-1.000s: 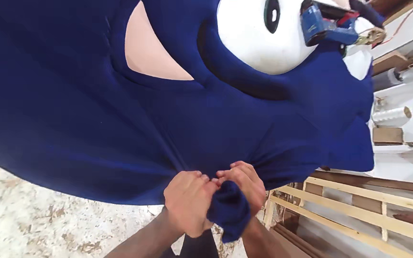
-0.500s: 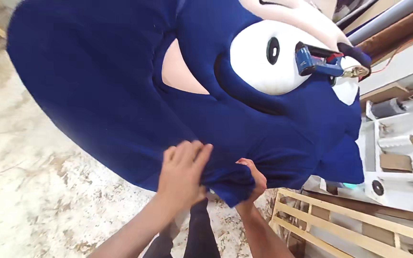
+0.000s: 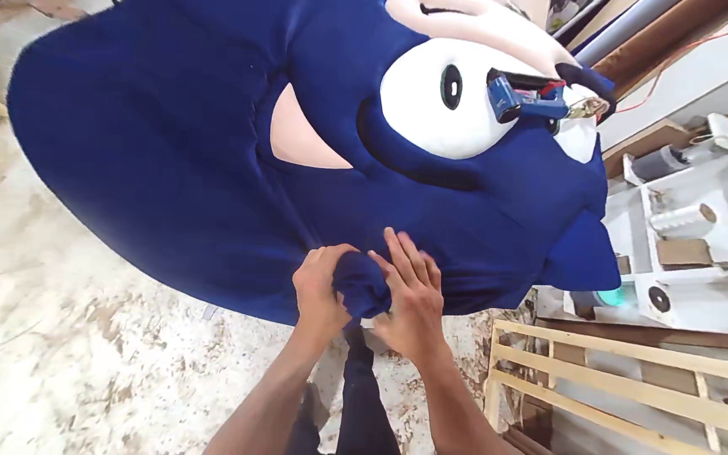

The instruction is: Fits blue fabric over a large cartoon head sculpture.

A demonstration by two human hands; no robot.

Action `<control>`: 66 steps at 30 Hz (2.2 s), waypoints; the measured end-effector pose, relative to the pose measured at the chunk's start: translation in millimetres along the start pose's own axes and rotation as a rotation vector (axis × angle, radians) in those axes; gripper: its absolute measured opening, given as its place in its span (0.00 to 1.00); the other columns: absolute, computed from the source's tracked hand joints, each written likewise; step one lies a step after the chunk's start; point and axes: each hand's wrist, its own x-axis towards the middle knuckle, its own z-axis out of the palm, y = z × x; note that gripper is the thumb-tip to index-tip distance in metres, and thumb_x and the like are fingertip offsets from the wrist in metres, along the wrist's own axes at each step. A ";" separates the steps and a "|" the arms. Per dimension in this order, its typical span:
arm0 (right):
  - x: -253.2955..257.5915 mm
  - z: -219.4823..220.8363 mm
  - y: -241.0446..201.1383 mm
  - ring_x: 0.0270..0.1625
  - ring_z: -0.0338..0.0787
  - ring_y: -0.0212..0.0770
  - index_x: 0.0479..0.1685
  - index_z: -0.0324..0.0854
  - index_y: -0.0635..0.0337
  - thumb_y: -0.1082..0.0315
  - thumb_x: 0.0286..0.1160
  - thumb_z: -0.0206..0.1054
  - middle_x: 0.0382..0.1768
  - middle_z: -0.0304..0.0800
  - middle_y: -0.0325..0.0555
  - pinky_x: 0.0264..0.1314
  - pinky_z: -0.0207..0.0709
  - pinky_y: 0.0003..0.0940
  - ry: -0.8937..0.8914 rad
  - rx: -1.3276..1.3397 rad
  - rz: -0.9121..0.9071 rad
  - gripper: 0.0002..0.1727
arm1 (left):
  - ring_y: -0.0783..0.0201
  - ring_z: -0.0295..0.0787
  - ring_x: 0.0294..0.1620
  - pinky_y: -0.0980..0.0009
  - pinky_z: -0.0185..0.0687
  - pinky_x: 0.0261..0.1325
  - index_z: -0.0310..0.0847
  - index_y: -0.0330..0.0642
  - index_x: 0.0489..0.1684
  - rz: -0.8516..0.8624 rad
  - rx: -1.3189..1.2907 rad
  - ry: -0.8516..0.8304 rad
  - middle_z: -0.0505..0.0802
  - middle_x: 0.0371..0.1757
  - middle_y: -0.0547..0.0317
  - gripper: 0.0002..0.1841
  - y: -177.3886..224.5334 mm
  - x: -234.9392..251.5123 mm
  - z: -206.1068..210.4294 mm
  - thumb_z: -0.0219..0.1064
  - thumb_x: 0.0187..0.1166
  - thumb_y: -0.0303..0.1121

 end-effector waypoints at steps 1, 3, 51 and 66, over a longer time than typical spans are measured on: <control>7.7 5.8 -0.2 0.85 0.74 0.47 0.65 0.89 0.49 0.63 0.62 0.69 0.79 0.81 0.40 0.88 0.57 0.60 0.048 -0.003 0.007 0.26 | 0.66 0.91 0.44 0.67 0.85 0.51 0.90 0.38 0.46 0.007 -0.023 0.031 0.96 0.40 0.55 0.14 -0.7 2.3 1.6 0.71 0.70 0.38; 17.6 18.0 -0.7 0.68 0.91 0.41 0.50 0.94 0.56 0.66 0.70 0.66 0.57 0.97 0.40 0.83 0.72 0.48 0.220 0.068 0.059 0.15 | 0.68 0.89 0.42 0.71 0.82 0.50 0.90 0.38 0.44 0.029 -0.040 0.064 0.95 0.37 0.56 0.14 -2.1 3.0 2.5 0.67 0.74 0.40; 73.1 -21.6 43.6 0.20 0.88 0.46 0.42 0.86 0.56 0.64 0.51 0.70 0.18 0.85 0.42 0.17 0.74 0.44 -1.001 0.262 -1.331 0.16 | 0.64 0.88 0.60 0.62 0.86 0.60 0.70 0.36 0.75 -1.060 -0.440 0.949 0.89 0.62 0.56 0.22 74.2 -130.5 56.6 0.44 0.88 0.34; 60.7 -23.4 45.6 0.26 0.91 0.43 0.65 0.88 0.56 0.70 0.54 0.67 0.27 0.93 0.41 0.21 0.79 0.42 -0.867 0.388 -1.416 0.30 | 0.61 0.89 0.54 0.57 0.87 0.59 0.75 0.38 0.69 -1.203 -0.290 1.495 0.90 0.54 0.51 0.20 91.8 -46.5 -37.0 0.47 0.95 0.42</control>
